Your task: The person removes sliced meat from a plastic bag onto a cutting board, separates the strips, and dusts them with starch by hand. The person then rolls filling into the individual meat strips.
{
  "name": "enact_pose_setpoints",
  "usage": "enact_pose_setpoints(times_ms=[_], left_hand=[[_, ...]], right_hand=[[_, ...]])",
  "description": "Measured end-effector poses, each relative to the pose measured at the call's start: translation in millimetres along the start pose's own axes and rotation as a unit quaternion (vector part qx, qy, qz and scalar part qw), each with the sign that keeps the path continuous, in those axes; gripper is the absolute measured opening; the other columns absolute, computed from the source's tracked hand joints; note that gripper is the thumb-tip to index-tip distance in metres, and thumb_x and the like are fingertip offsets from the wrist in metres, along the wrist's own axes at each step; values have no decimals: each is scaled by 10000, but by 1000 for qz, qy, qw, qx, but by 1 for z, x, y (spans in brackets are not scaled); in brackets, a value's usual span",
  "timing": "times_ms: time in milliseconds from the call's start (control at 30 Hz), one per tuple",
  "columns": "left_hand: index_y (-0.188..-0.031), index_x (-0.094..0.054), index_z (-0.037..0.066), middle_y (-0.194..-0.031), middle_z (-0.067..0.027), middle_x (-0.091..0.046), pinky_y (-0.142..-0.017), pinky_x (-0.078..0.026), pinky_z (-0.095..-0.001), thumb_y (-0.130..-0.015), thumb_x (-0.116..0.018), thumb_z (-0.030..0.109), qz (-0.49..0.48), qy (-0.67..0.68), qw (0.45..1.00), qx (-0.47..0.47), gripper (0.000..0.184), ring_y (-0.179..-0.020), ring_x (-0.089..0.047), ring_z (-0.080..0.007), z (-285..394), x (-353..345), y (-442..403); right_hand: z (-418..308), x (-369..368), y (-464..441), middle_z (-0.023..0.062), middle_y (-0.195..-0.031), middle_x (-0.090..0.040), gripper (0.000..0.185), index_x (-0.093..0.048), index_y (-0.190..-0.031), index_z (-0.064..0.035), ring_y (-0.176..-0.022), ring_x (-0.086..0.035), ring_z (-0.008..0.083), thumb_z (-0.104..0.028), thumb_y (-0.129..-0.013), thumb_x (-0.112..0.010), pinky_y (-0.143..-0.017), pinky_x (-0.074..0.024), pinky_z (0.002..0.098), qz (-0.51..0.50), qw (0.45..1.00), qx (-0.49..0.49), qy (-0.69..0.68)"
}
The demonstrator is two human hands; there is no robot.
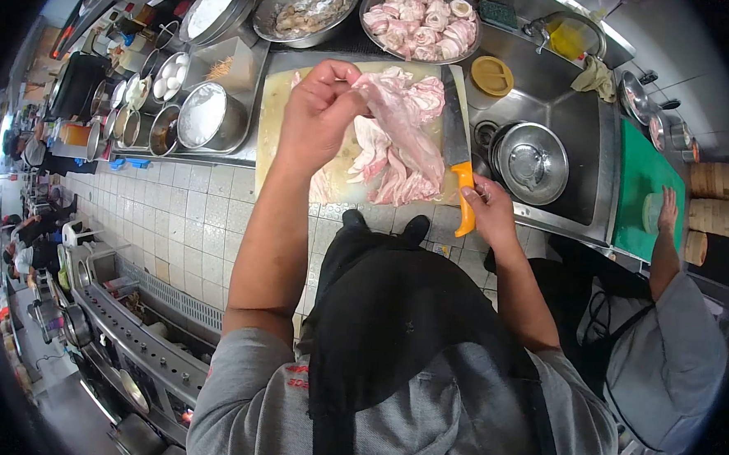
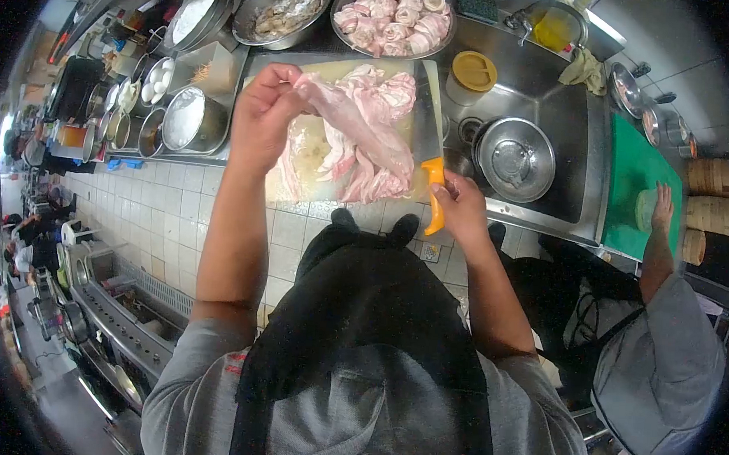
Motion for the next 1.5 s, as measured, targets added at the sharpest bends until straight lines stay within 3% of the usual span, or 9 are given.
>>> enact_pose_setpoints(times_ms=[233,300,367,500,567,667,967,1133,1500], left_hand=[[-984,-544,18,-887,-68,-668,-732,-518,-268,-904,-580,16,-31,-21,999,-26,87,-776,-632,-118,33,42,1],[-992,-548,18,-904,-74,-666,-751,-522,-283,-906,-581,31,-47,-31,998,-31,94,-798,-642,-133,40,57,2],[-985,-542,10,-871,-51,-659,-715,-523,-260,-885,-590,-1,-65,4,998,-18,112,-773,-630,-106,53,65,3],[-991,-545,2,-882,-51,-655,-727,-533,-272,-872,-596,1,-113,9,993,-40,129,-782,-641,-117,75,92,-1],[-987,-548,3,-897,-54,-653,-714,-533,-272,-864,-601,4,-141,23,989,-31,134,-769,-650,-126,83,106,-7],[-989,-557,17,-866,-62,-663,-703,-539,-282,-877,-592,37,-141,50,989,-11,118,-742,-659,-141,87,134,-19],[-1013,-544,47,-891,-99,-674,-667,-548,-310,-917,-577,99,-36,62,986,148,114,-717,-652,-172,-52,209,-76],[-1075,-556,14,-881,-93,-669,-634,-548,-300,-880,-608,87,-13,-116,964,239,214,-719,-660,-174,-125,218,-72],[-1009,-629,44,-900,-116,-691,-774,-522,-340,-806,-687,95,2,-459,888,42,218,-809,-672,-243,-145,219,-83]], right_hand=[[-48,-9,-2,189,-952,-632,406,-636,-1168,-11,-813,-630,310,-213,-825,-711,-762,-500,396,61,973,23,223],[-62,-18,-6,195,-1056,-630,433,-625,-1198,-25,-888,-631,311,-217,-821,-716,-799,-506,390,50,976,-7,213],[-108,-37,0,190,-1182,-603,470,-603,-1241,-38,-1025,-618,298,-225,-825,-716,-870,-504,384,95,976,146,129],[-171,-114,-26,151,-1363,-521,539,-528,-1341,-59,-1169,-558,251,-185,-847,-705,-956,-468,355,-21,976,218,-4],[-190,-158,-39,119,-1297,-582,499,-521,-1326,-21,-1113,-592,206,-164,-876,-683,-943,-471,326,-153,949,186,-203],[-208,-197,-43,94,-1151,-656,393,-550,-1253,15,-1044,-622,165,-147,-910,-653,-911,-487,300,-279,921,120,-246],[-159,-234,-16,93,-977,-679,249,-573,-1150,13,-796,-645,151,-138,-954,-593,-735,-540,292,-172,936,-53,-303],[-140,-238,-13,115,-937,-666,267,-563,-1166,33,-720,-638,158,-105,-938,-582,-661,-550,295,-134,947,-142,-256],[-137,-237,1,147,-919,-664,297,-552,-1145,62,-720,-673,212,-106,-905,-600,-592,-582,328,-141,931,-238,-239]])
Point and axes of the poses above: each hand's wrist, its own y-axis away from the middle knuckle, its own x-axis out of the back of the hand, z = x × y, the point moved 3 cm from there along -y, towards the middle knuckle
